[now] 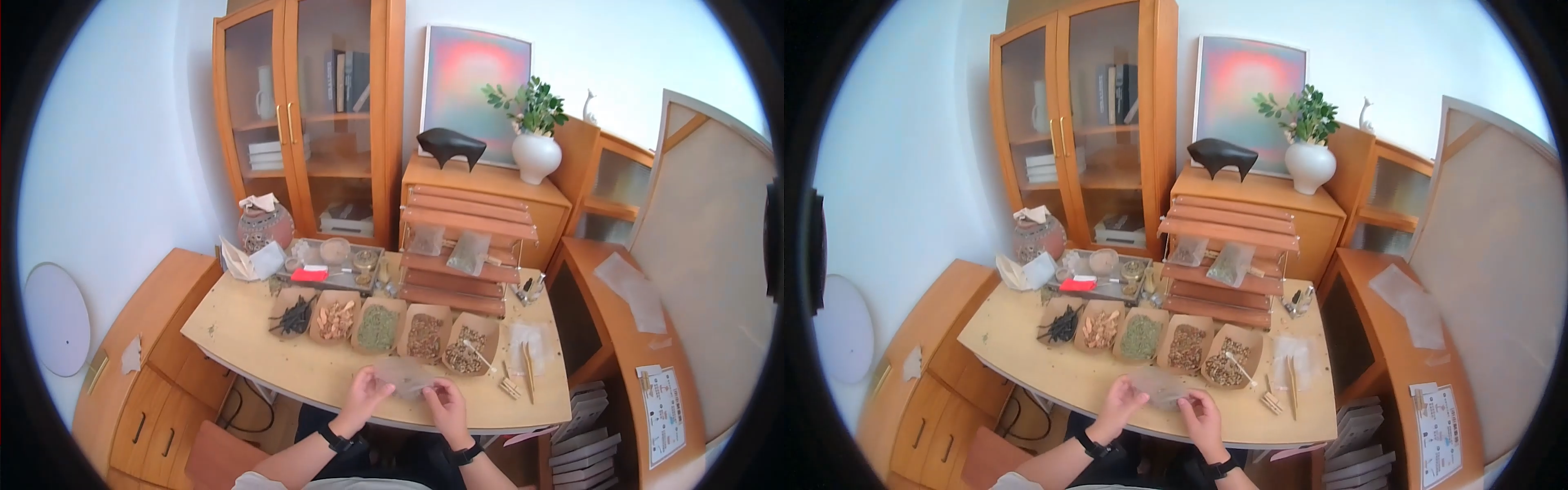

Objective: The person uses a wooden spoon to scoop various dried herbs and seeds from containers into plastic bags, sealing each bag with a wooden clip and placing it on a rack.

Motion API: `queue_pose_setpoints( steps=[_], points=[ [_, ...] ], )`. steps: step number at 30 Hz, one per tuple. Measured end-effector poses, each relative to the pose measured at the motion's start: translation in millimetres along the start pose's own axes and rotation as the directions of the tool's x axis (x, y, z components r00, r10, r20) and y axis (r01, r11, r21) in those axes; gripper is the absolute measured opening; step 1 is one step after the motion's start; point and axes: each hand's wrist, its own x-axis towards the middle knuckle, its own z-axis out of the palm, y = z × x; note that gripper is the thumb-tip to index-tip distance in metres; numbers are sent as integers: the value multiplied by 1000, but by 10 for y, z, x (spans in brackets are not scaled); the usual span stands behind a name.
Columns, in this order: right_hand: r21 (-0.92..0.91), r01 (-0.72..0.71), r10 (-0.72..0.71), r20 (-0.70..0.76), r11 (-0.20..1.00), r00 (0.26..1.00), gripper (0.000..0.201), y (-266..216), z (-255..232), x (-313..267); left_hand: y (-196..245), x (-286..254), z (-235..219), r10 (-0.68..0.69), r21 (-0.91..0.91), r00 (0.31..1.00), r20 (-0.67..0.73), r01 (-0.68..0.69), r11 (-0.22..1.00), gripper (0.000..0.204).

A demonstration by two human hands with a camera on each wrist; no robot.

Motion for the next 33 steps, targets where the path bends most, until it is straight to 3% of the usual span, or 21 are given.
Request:
queue_pose_setpoints(
  steps=[1,3,4,6,7,10,12,15,16,17,18,20,21,24,27,30,33],
  points=[
    [-77,65,-64,23,995,998,13,-1,14,13,-15,29,-62,1,68,998,69,-6,998,31],
    [-224,209,-193,88,952,977,13,-8,41,53,-19,-2,-104,-3,176,997,74,-10,984,28],
    [-157,127,-116,82,979,990,12,-8,52,64,11,-3,-106,-6,229,997,75,-12,973,26],
    [-34,-56,59,85,998,995,12,-1,34,17,46,14,-83,-33,75,999,-33,36,997,19],
    [-10,-63,64,105,998,992,12,-17,22,-1,41,-5,-67,-65,-8,994,-87,64,998,16],
    [42,-96,90,135,994,987,14,-11,8,24,-18,-15,-81,-61,-4,983,-173,61,998,13],
    [63,-99,90,130,993,987,16,59,23,50,39,2,-75,-20,35,995,-97,23,999,16],
    [-132,102,-86,124,986,989,15,-20,32,53,192,-27,3,-37,16,999,14,37,999,23],
    [-126,93,-70,177,988,982,15,-25,26,73,237,-31,19,-54,-3,997,50,55,999,26],
    [-121,82,-52,228,989,972,15,-19,-3,82,215,-25,-12,-57,148,996,63,47,988,30],
    [-117,70,-35,276,991,960,14,-14,-14,86,154,-13,-63,-124,174,991,57,113,978,29],
    [-66,-31,46,230,997,972,12,-50,15,69,71,10,-124,-260,223,964,52,242,944,27],
    [-38,-76,82,201,996,976,10,-71,29,68,49,15,-124,-252,227,966,58,233,946,19],
    [-146,108,-80,186,983,979,14,-121,38,79,60,18,-89,-147,115,985,92,136,984,14],
    [-186,190,-147,223,964,964,20,-96,26,54,40,29,-168,-62,234,986,153,25,972,11],
    [-212,196,-137,261,957,955,22,-103,19,34,-16,64,-243,-15,216,973,228,-36,976,11],
    [-178,111,-59,276,978,959,17,-134,29,31,-2,68,-225,-22,61,984,176,11,998,12]
  ],
)
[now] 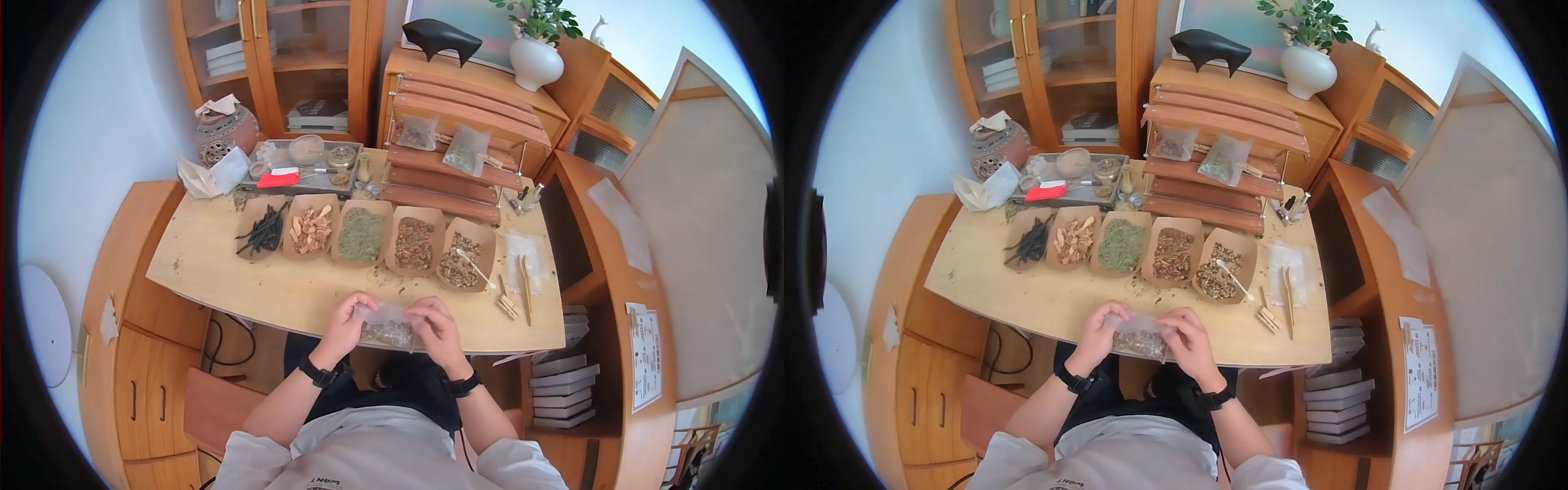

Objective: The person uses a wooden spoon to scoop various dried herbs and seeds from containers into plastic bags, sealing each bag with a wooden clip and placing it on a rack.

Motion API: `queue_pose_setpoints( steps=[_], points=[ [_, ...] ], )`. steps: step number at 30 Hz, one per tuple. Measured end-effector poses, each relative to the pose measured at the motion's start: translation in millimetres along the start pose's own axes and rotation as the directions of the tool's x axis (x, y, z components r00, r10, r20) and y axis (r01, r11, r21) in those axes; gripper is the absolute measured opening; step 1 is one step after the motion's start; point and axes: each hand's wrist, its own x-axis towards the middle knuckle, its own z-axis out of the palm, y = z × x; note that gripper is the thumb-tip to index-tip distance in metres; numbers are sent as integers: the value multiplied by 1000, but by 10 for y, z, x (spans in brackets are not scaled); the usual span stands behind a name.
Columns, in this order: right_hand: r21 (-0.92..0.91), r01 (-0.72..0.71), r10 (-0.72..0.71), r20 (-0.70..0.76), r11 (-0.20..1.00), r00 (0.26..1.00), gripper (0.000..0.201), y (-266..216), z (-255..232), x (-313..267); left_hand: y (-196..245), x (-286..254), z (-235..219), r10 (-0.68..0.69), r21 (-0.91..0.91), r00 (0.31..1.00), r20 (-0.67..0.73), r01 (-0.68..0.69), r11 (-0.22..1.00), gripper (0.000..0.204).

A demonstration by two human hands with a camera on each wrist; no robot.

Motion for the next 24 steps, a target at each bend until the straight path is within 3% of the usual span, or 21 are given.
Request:
queue_pose_setpoints(
  steps=[3,6,9,15,18,21,24],
  points=[
    [78,-21,22,-10,997,1000,12,-231,79,29,43,13,-47,-86,-127,996,31,89,988,13],
    [-185,62,-53,53,981,997,13,-47,87,43,46,-26,-7,37,-3,997,68,-37,999,11],
    [-244,12,3,60,970,998,18,-13,107,63,80,-39,0,129,176,978,161,-157,972,10],
    [-132,12,-14,-10,991,1000,19,-160,172,79,54,-35,55,-7,64,998,-66,11,998,11],
    [101,-114,121,-66,988,990,15,-3,138,40,-81,54,74,15,-104,996,-89,-24,994,9],
    [40,-50,54,-111,998,992,13,58,86,66,-19,91,83,88,-55,996,-29,-89,994,2],
    [-170,64,-93,-173,983,980,16,64,99,87,96,101,40,76,-141,996,56,-67,988,11]
  ],
)
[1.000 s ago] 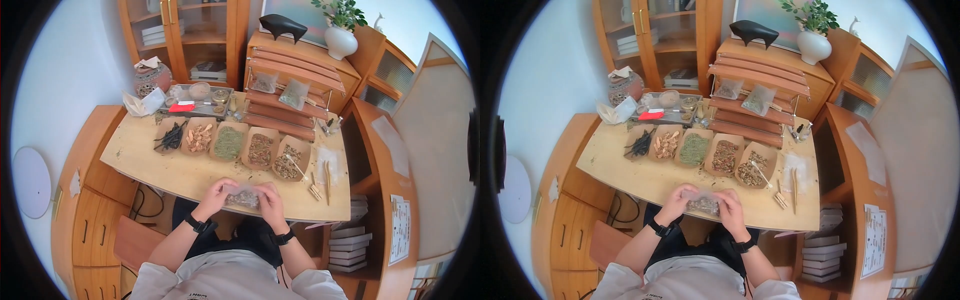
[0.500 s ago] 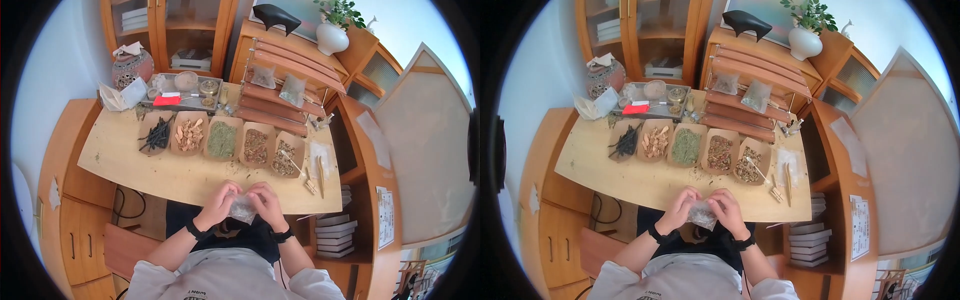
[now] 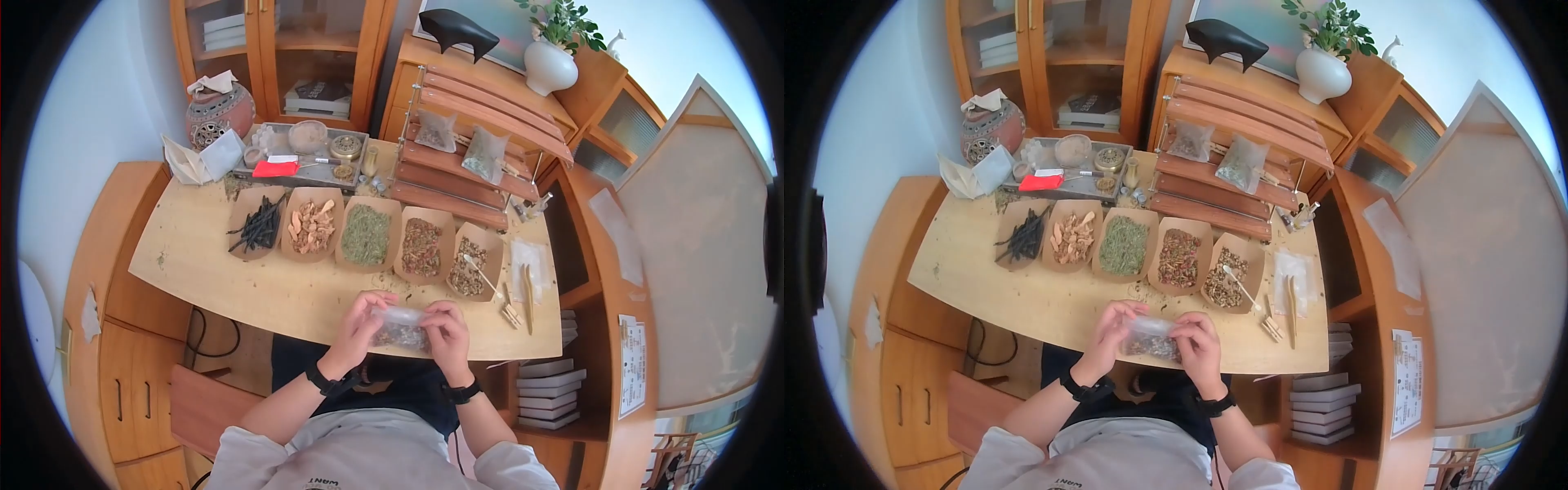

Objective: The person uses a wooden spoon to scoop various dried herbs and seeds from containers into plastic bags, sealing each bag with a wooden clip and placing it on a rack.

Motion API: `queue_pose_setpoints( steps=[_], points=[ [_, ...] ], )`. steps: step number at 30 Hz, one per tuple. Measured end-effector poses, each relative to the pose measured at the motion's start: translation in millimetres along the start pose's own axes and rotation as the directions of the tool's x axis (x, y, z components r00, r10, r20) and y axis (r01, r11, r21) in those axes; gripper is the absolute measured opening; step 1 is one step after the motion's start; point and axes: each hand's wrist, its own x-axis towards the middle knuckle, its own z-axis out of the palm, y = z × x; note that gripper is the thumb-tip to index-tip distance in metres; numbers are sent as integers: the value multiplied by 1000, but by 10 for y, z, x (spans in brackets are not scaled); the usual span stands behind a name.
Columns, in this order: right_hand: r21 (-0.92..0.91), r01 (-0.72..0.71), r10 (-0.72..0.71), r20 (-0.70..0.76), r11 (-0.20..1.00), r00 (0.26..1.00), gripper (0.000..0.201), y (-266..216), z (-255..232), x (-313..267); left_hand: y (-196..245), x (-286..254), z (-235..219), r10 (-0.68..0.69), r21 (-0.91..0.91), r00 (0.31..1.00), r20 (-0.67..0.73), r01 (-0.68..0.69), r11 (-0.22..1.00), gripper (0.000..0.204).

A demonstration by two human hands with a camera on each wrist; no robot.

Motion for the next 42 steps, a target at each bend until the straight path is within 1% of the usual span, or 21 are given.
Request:
queue_pose_setpoints(
  steps=[3,6,9,12,13,15,17,18,21,22,25,26,27,29,32,35,38,41,42],
  points=[
    [-99,50,-48,26,994,999,19,-80,8,-6,-13,-15,97,-33,203,995,-89,51,978,25],
    [-82,61,-59,21,995,998,17,-75,-3,-16,-145,-32,57,-180,266,974,-134,211,941,29],
    [27,-4,1,106,1000,994,13,-130,-73,-16,-156,-9,43,-165,196,980,-113,185,963,36],
    [140,-17,-7,166,990,986,13,-159,-171,67,-75,-6,58,-114,203,986,-125,138,969,39],
    [188,-105,76,152,977,985,13,-210,-169,81,-34,-1,66,-101,190,990,-102,119,974,39],
    [283,-273,243,138,919,960,15,-343,-144,96,55,-4,85,-77,158,995,-56,85,984,39],
    [96,-153,126,240,984,963,13,-390,-209,135,92,-28,101,-39,180,998,-50,47,982,39],
    [-3,-85,82,291,996,953,12,-410,-267,144,103,-30,124,-21,185,999,-38,28,982,38],
    [-33,-117,121,292,993,949,13,-473,-305,129,214,-52,208,-29,185,999,-30,35,982,39],
    [-22,-110,112,256,994,960,11,-495,-306,119,201,-61,201,-18,224,998,-59,30,974,43],
    [53,-84,80,85,995,993,11,-586,-270,88,243,-11,300,-57,56,983,-177,68,996,46],
    [70,-121,115,79,990,990,10,-613,-262,72,347,-20,400,-203,-126,953,-226,178,976,48],
    [64,-136,132,55,989,990,10,-635,-245,67,382,-17,445,-267,-244,944,-194,217,945,47],
    [55,-168,168,14,984,986,9,-663,-214,55,407,-23,510,-385,-464,916,-115,293,836,46],
    [100,-183,182,28,978,983,10,-654,-174,40,307,-72,603,-346,-399,929,-131,270,876,31],
    [110,-158,150,75,981,986,10,-670,-161,26,240,-57,602,-389,-434,911,-140,296,851,21],
    [27,-149,145,123,988,982,12,-768,-304,48,250,-44,612,-395,-391,898,-195,298,871,18],
    [-209,-109,109,-12,972,994,16,-554,-728,-38,319,-56,587,-374,-375,889,-265,262,889,19],
    [-438,-54,26,-68,897,997,19,-452,-933,-52,311,-59,547,-380,-375,883,-275,265,888,19]
  ],
)
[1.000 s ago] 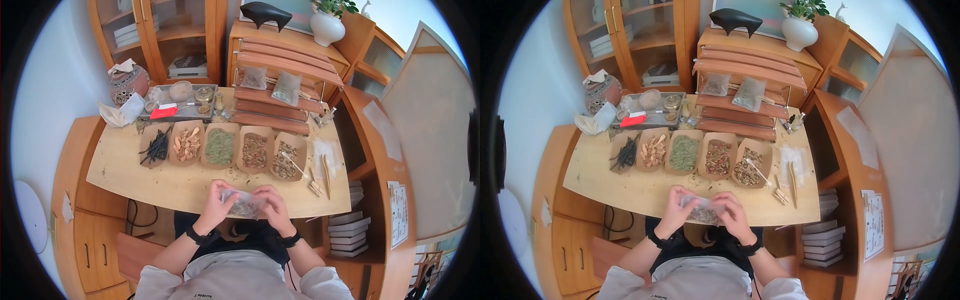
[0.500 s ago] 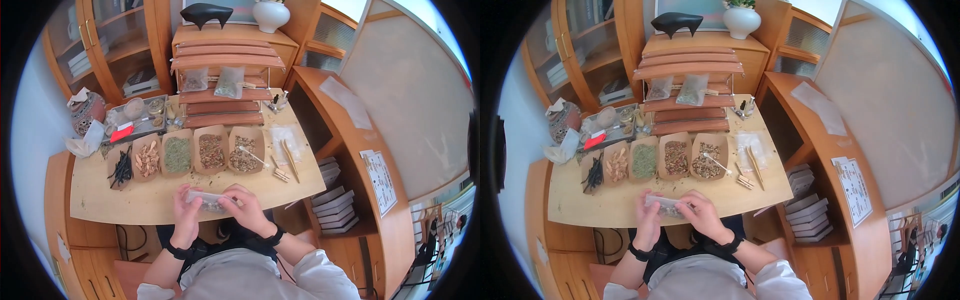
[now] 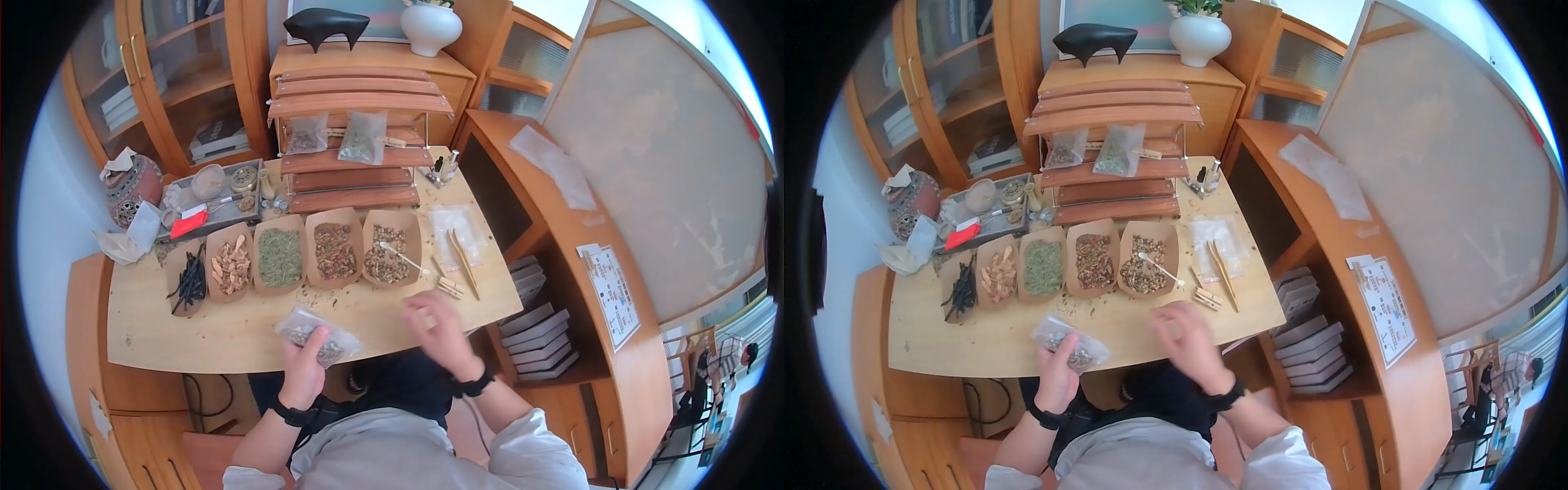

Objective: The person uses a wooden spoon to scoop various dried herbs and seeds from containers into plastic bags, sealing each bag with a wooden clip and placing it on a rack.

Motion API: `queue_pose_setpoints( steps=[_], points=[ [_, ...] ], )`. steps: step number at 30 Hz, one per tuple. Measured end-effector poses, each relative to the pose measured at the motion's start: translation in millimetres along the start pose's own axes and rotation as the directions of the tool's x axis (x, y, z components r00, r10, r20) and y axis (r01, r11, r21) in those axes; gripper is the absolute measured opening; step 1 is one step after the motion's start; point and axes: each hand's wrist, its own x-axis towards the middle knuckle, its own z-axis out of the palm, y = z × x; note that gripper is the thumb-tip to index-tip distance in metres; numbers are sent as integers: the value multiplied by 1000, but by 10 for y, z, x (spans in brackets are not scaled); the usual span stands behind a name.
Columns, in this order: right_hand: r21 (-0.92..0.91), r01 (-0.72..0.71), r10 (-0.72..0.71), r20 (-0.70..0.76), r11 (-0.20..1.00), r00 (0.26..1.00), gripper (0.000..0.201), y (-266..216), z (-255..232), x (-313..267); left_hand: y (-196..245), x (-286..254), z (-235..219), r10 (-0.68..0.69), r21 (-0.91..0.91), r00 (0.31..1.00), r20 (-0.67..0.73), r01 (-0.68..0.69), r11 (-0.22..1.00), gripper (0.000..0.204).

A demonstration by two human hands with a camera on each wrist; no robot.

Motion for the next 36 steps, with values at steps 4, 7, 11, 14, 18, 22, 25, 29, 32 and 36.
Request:
queue_pose_setpoints(
  steps=[4,7,11,14,18,22,25,29,32,36],
  points=[
    [-431,-93,45,-121,898,992,23,453,-359,-35,-1,79,-149,-8,6,999,-36,8,1000,20],
    [-517,-73,49,-59,853,997,23,571,-385,-72,-10,91,-122,-24,14,999,-45,24,1000,22],
    [-522,-12,9,-9,853,1000,20,537,-389,-39,-47,108,-140,-19,45,1000,-15,20,999,28],
    [-496,38,-14,52,868,999,17,549,-367,-4,1,101,-178,-73,38,997,13,73,997,26],
    [-380,91,-67,75,921,995,14,513,-380,43,30,128,-184,-31,64,999,32,29,998,26],
    [-49,-188,192,90,981,977,14,4,-273,117,90,145,-159,-62,103,996,70,54,993,27],
    [270,-288,233,218,919,948,15,-145,-33,90,81,147,-120,-46,98,994,101,36,995,25],
    [567,-386,236,321,728,917,14,-370,290,130,109,111,-75,-1,142,995,96,-12,990,24],
    [570,-301,170,272,764,947,14,-306,509,109,130,88,-95,13,152,997,72,-24,988,24],
    [622,-333,210,265,708,941,14,-325,657,89,151,77,-116,20,115,997,72,-28,993,26]
  ],
)
